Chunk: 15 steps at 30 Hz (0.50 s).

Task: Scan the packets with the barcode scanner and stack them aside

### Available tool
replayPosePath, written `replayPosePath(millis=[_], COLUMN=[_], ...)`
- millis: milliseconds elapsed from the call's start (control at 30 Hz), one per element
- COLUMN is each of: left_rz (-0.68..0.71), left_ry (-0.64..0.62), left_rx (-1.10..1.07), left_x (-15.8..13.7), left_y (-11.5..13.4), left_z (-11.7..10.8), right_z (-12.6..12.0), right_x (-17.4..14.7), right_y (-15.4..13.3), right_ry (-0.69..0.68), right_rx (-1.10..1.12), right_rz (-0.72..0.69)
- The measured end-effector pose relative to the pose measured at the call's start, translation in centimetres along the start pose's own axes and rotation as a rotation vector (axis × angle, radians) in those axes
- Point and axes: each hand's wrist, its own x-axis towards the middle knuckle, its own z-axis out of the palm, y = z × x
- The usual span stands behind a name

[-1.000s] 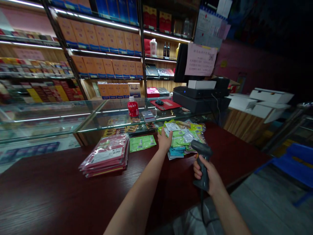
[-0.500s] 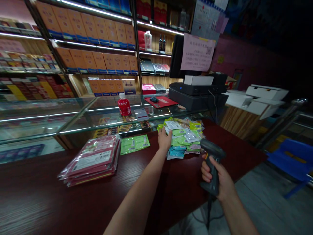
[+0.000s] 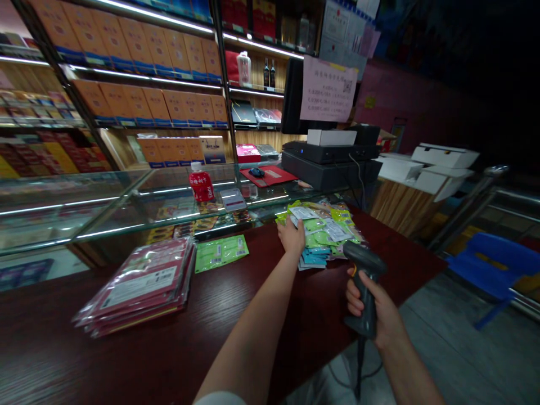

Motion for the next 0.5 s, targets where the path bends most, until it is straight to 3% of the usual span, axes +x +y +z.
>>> replayPosePath(millis=[100,233,500], left_rz=[-0.080,-0.172,-0.163], left_ry=[0.068,0.049,0.079], left_rx=[0.008,0.044,-0.119], left_x=[0.3,1.2,3.0], left_y=[1.3,2.5,-0.1], left_z=[-0.6,-0.9,-0.8], right_z=[0.0,0.0,0.5], right_x=[0.0,-0.1,-0.6], right_y=[-0.1,-0.4,-0.2], right_ry=[-0.002,0.005,-0.018], right_rx=[-0.003,-0.005,0.002], right_rz=[-0.005,-0.016,-0.003])
